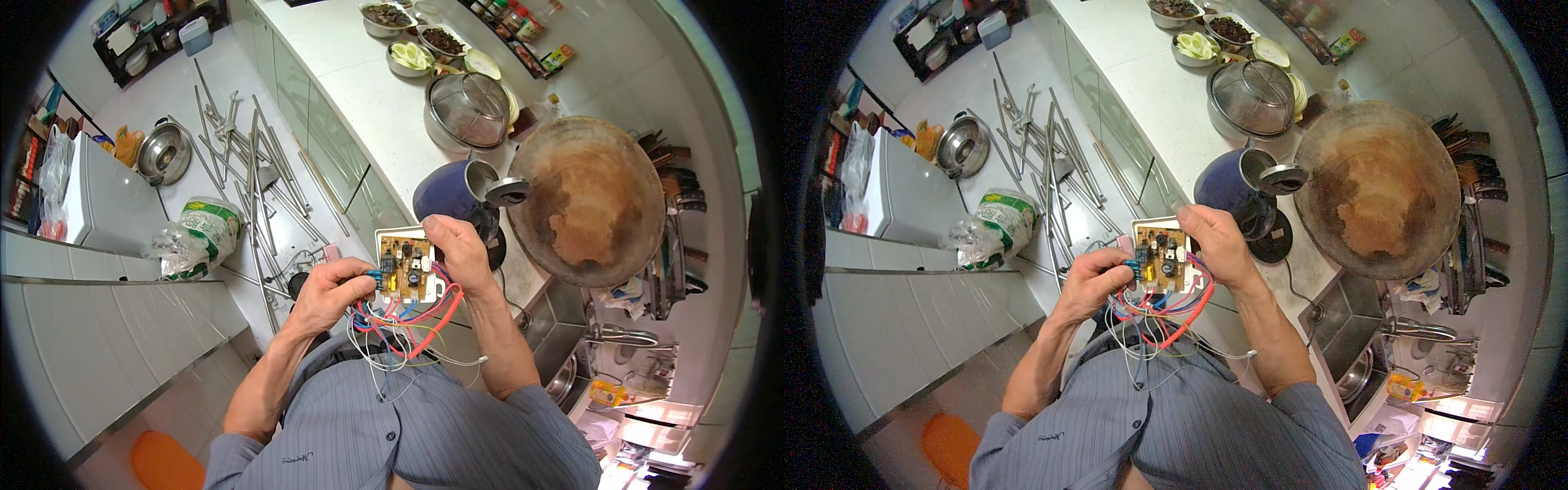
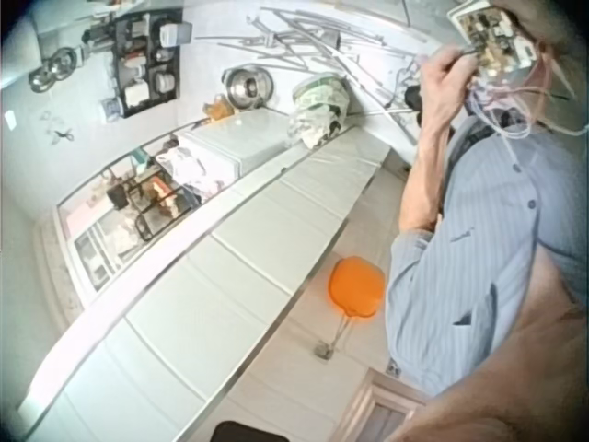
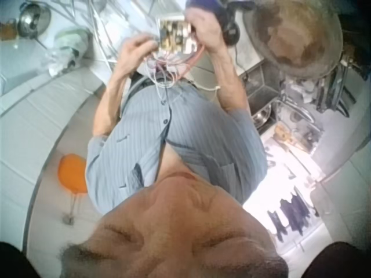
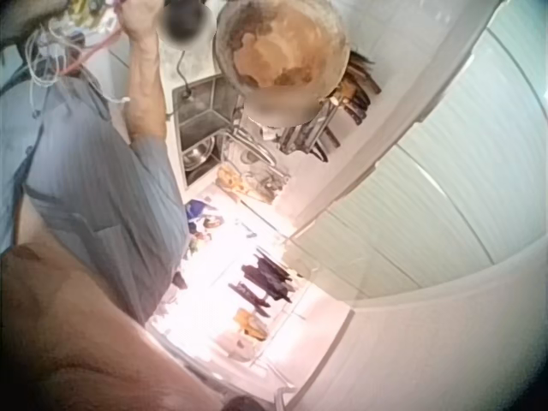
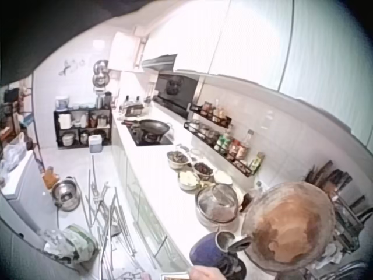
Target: The person manipulates a circuit board and various wires with their hands and using pliers and scissors at a kitchen counter.
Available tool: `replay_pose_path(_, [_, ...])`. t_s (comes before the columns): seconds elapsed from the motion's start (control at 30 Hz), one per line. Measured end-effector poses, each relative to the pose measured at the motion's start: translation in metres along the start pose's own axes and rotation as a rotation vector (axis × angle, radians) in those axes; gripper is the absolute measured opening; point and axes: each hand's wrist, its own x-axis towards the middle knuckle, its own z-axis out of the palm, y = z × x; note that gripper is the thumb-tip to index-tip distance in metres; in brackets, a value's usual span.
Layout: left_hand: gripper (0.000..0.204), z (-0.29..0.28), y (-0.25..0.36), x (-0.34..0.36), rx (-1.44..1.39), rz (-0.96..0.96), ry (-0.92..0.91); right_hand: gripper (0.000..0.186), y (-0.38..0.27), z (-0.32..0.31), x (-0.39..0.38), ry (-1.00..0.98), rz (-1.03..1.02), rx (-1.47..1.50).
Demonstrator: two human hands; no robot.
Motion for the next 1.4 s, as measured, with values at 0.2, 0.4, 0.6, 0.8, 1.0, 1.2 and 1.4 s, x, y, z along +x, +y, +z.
replay_pose_path(0.2, [0.027,-0.005,-0.005,0.005,-0.065,-0.007,-0.057,0.038,0.011,0.006,-0.002,0.038,0.059,0.264])
replay_pose_path(0.4, [0.027,-0.008,-0.028,0.016,-0.322,-0.032,-0.087,0.037,0.021,0.01,0.002,0.105,0.025,0.199])
replay_pose_path(0.6, [0.024,-0.007,-0.027,0.019,-0.304,0.01,-0.106,0.034,0.02,0.012,0.001,0.12,0.049,0.244])
replay_pose_path(0.8, [0.021,-0.013,0.003,0.015,-0.038,0.008,-0.12,0.032,0.012,0.004,0.004,0.057,-0.024,0.067])
replay_pose_path(1.0, [0.021,-0.019,0.005,0.018,0.014,0.0,-0.088,0.037,0.022,0.001,0.009,0.039,-0.051,0.021])
replay_pose_path(1.2, [0.026,-0.021,-0.012,0.023,-0.199,0.024,-0.121,0.04,0.019,0.009,0.016,0.064,0.029,0.22])
replay_pose_path(1.4, [0.034,-0.016,-0.03,0.03,-0.379,0.008,-0.083,0.037,0.024,0.016,0.017,0.092,0.095,0.426])
